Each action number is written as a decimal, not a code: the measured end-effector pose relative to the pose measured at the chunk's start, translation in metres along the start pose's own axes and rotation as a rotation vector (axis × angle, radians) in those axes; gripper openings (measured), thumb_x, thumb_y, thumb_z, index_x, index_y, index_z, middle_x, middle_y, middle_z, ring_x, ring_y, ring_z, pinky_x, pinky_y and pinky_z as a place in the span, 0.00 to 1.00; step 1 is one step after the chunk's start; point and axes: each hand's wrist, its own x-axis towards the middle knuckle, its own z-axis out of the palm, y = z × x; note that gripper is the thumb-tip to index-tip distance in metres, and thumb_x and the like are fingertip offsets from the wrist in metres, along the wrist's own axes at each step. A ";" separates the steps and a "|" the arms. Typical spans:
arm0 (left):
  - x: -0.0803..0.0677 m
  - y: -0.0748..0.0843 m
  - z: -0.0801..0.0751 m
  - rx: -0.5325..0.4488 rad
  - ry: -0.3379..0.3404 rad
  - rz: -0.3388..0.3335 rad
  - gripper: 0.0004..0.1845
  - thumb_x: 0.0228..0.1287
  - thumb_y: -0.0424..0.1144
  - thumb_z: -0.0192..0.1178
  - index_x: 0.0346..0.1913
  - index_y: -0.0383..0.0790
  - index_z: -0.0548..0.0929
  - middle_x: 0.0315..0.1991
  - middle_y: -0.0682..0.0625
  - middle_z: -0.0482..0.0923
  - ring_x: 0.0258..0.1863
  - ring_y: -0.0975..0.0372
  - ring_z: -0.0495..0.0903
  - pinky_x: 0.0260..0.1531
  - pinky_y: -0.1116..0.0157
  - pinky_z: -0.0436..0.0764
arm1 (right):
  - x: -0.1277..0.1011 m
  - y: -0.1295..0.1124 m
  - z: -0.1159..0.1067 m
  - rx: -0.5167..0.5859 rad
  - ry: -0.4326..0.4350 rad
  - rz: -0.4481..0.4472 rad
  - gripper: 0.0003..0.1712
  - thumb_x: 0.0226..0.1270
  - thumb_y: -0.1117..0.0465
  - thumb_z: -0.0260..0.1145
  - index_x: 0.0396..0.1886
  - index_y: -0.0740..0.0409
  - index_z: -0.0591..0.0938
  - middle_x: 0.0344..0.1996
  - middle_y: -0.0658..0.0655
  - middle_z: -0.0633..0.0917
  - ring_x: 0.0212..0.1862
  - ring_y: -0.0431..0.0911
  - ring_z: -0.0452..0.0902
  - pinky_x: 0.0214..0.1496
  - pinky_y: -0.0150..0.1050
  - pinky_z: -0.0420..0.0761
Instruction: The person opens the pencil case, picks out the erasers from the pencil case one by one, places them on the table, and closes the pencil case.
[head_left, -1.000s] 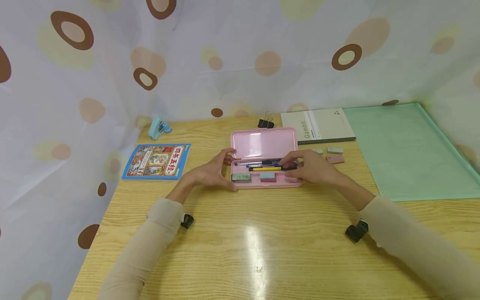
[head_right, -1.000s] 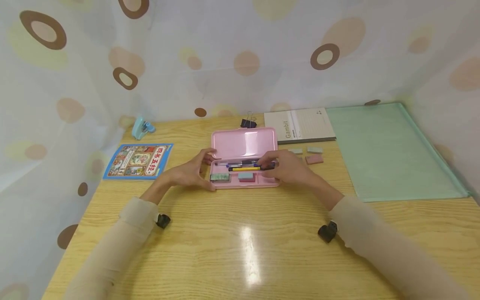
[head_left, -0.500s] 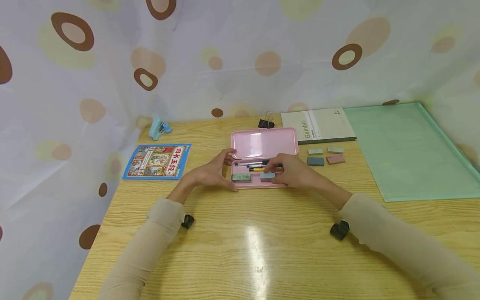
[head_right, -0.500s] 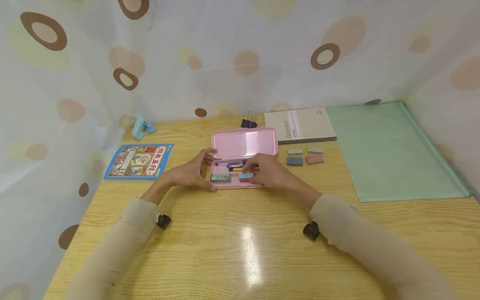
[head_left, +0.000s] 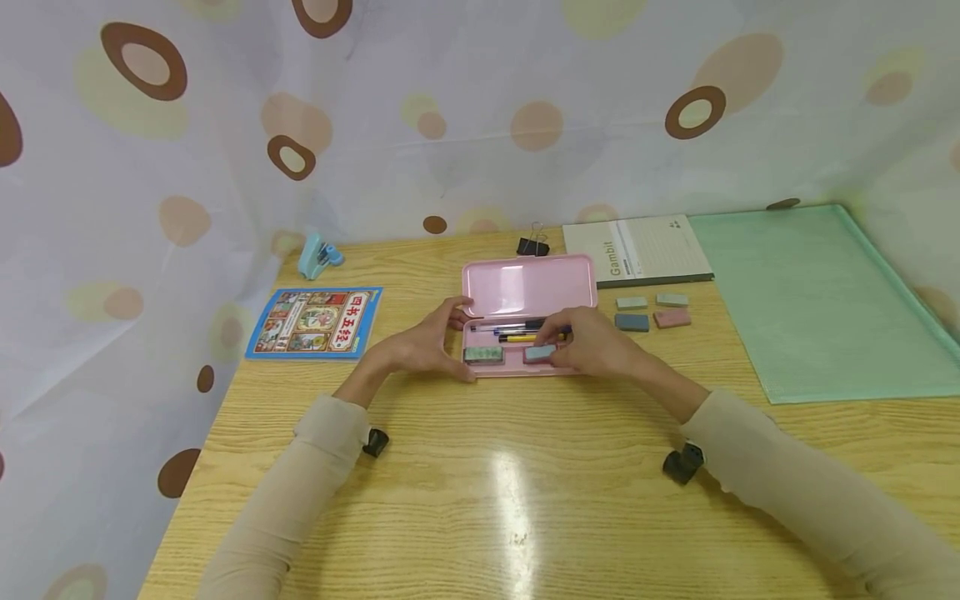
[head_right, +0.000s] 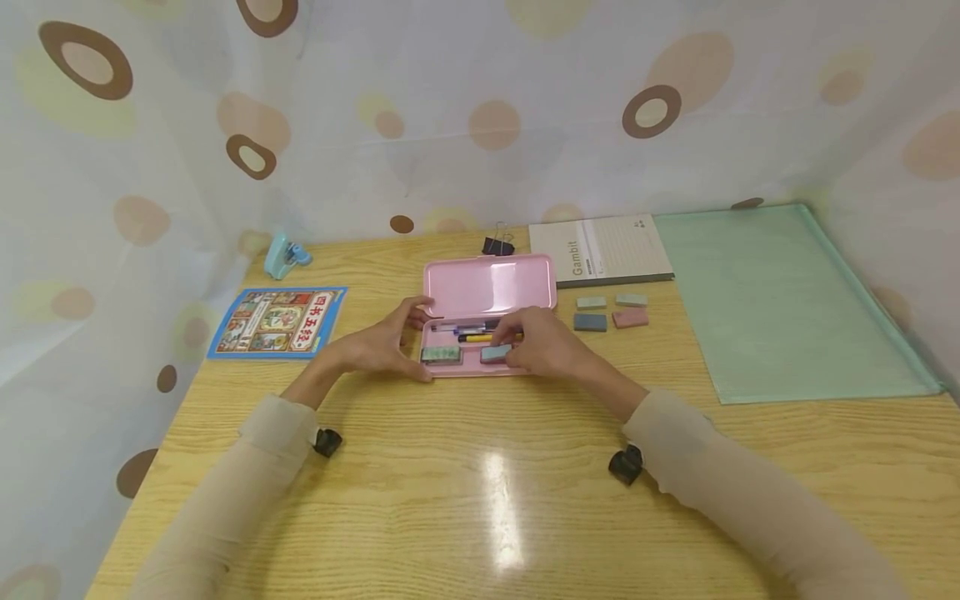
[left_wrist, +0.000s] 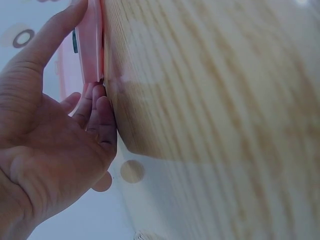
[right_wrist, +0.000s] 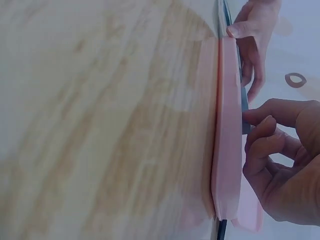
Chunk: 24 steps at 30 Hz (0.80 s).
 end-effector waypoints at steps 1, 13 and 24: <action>0.000 0.000 0.000 0.001 0.000 -0.001 0.63 0.48 0.38 0.83 0.80 0.43 0.49 0.71 0.41 0.63 0.72 0.51 0.63 0.77 0.55 0.61 | -0.001 0.000 -0.002 0.015 0.002 0.015 0.14 0.59 0.73 0.69 0.44 0.59 0.88 0.42 0.59 0.85 0.26 0.43 0.69 0.27 0.33 0.71; 0.000 0.001 -0.001 0.000 -0.004 0.001 0.63 0.48 0.39 0.84 0.80 0.44 0.50 0.71 0.41 0.63 0.72 0.51 0.64 0.77 0.55 0.61 | -0.022 0.019 -0.044 0.054 0.052 0.105 0.14 0.64 0.68 0.71 0.50 0.57 0.88 0.49 0.60 0.85 0.22 0.39 0.69 0.20 0.31 0.68; 0.000 -0.002 -0.001 0.007 -0.006 -0.011 0.63 0.48 0.40 0.83 0.80 0.44 0.49 0.71 0.42 0.63 0.71 0.52 0.64 0.77 0.55 0.61 | -0.045 0.049 -0.075 -0.008 0.075 0.155 0.12 0.68 0.67 0.70 0.50 0.59 0.87 0.40 0.62 0.85 0.18 0.41 0.68 0.19 0.34 0.68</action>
